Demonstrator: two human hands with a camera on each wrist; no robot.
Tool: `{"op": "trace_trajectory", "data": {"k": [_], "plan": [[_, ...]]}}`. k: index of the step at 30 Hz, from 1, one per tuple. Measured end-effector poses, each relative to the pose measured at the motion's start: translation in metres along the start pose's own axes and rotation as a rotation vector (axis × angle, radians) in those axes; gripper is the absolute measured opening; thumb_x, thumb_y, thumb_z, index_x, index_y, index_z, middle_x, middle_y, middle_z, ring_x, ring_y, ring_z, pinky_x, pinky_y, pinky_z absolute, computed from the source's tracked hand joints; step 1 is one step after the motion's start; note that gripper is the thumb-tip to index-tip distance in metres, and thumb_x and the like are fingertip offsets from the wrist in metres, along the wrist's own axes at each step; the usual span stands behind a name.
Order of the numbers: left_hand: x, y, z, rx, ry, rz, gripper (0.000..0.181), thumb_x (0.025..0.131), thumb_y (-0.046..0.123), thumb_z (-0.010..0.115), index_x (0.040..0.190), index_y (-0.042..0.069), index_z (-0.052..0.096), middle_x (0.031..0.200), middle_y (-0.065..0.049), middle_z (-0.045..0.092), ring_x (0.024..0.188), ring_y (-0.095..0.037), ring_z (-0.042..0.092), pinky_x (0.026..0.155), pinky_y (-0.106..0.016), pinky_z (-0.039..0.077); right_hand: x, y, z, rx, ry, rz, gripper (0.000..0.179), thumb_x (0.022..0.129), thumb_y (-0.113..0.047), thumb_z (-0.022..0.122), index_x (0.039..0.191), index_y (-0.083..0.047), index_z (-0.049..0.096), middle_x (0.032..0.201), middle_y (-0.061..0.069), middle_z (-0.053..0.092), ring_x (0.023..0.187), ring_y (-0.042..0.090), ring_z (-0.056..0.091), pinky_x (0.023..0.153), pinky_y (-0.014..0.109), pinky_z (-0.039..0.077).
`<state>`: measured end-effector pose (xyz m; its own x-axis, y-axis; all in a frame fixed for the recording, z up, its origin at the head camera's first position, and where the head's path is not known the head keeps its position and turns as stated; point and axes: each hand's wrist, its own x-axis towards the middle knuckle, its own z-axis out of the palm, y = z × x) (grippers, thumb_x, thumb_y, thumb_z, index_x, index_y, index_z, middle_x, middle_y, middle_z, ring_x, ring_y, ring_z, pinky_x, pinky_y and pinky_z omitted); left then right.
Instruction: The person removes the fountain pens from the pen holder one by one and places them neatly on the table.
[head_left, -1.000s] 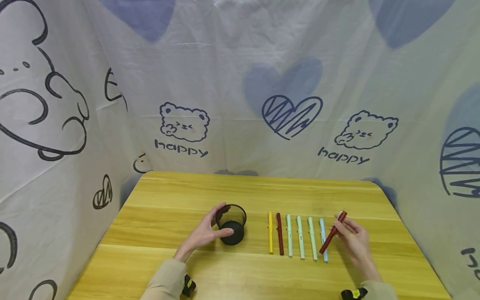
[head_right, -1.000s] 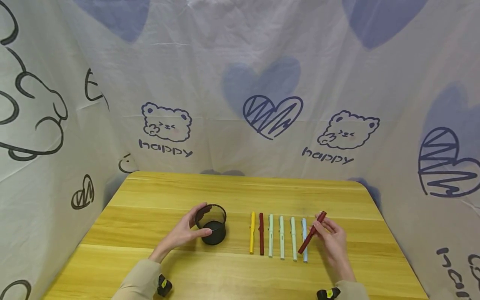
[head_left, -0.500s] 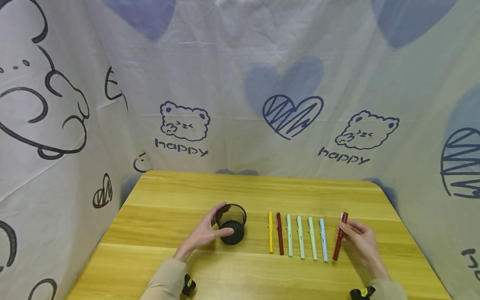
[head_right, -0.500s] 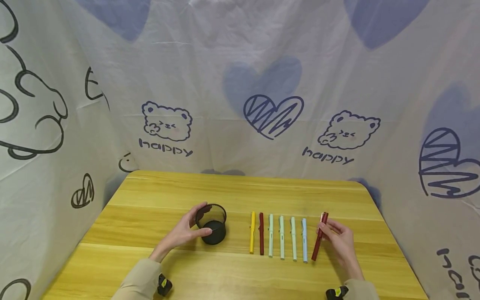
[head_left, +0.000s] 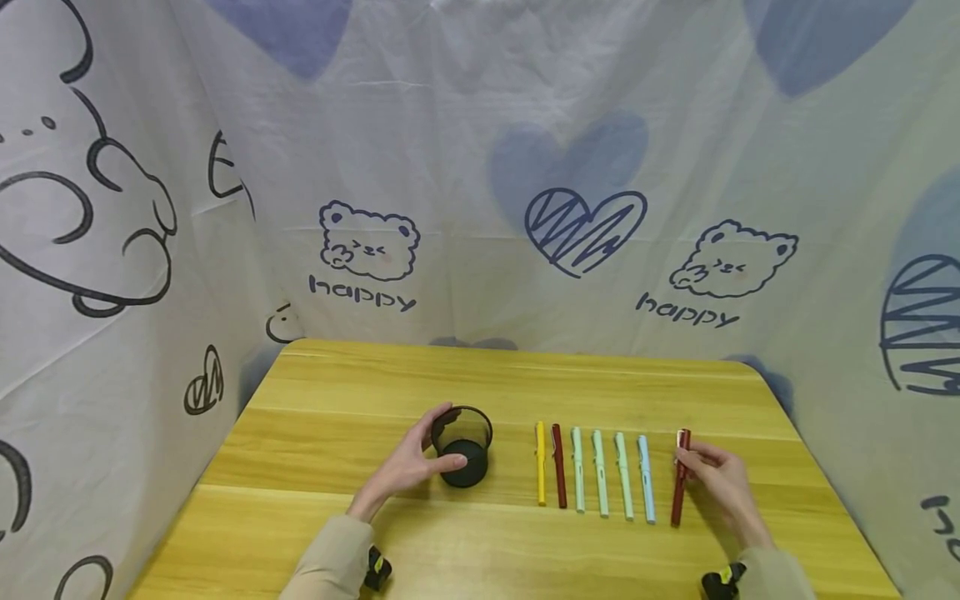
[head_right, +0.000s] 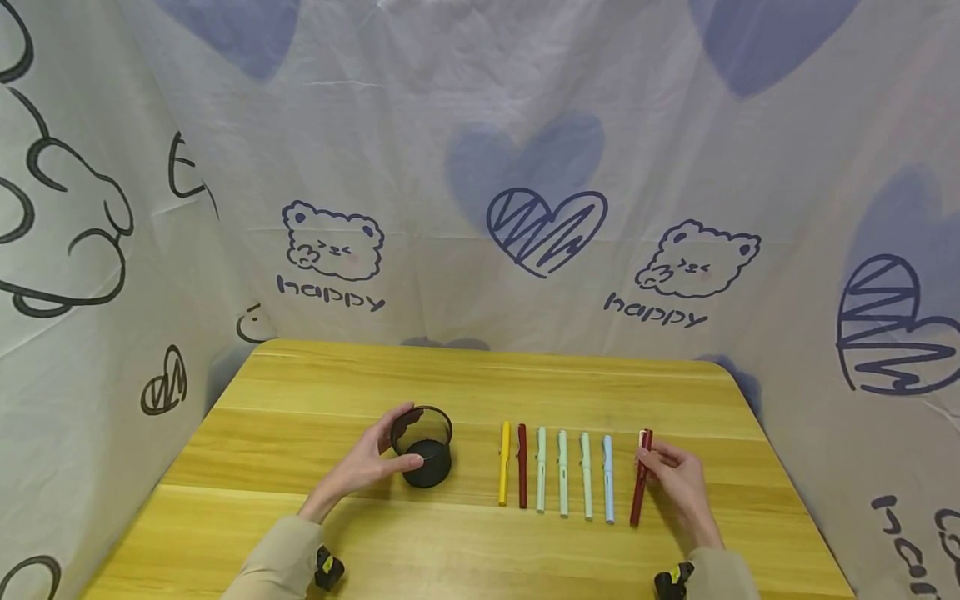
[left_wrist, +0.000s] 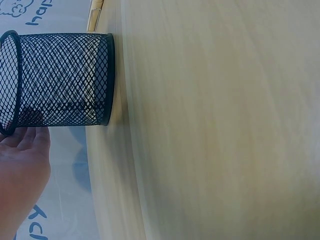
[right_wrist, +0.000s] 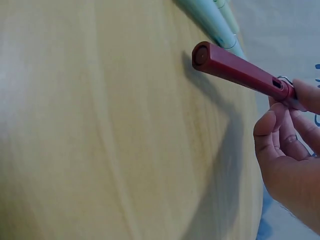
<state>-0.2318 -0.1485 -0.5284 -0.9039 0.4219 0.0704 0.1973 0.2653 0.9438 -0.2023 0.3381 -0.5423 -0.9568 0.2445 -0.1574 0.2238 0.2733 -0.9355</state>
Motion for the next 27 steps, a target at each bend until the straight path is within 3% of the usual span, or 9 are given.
{"op": "trace_trajectory", "data": {"k": [10, 27], "plan": [[0.0, 0.001, 0.0, -0.017, -0.002, -0.008, 0.092, 0.088, 0.026, 0.079, 0.16, 0.01, 0.025, 0.16, -0.014, 0.04, 0.15, -0.039, 0.034, 0.122, -0.061, 0.026, 0.004, 0.003, 0.003, -0.063, -0.033, 0.023, 0.05, 0.099, -0.019, 0.065, 0.133, 0.016, 0.053, 0.073, -0.015, 0.066, 0.063, 0.004, 0.056, 0.061, 0.023, 0.052], [0.0, 0.003, 0.0, -0.014, 0.006, -0.018, 0.093, 0.087, 0.026, 0.08, 0.16, 0.009, 0.025, 0.16, -0.011, 0.042, 0.15, -0.039, 0.035, 0.123, -0.061, 0.026, 0.011, 0.006, 0.003, -0.152, -0.113, 0.012, 0.046, 0.096, -0.015, 0.069, 0.127, 0.016, 0.057, 0.072, -0.006, 0.067, 0.062, 0.008, 0.059, 0.056, 0.026, 0.052]]}}
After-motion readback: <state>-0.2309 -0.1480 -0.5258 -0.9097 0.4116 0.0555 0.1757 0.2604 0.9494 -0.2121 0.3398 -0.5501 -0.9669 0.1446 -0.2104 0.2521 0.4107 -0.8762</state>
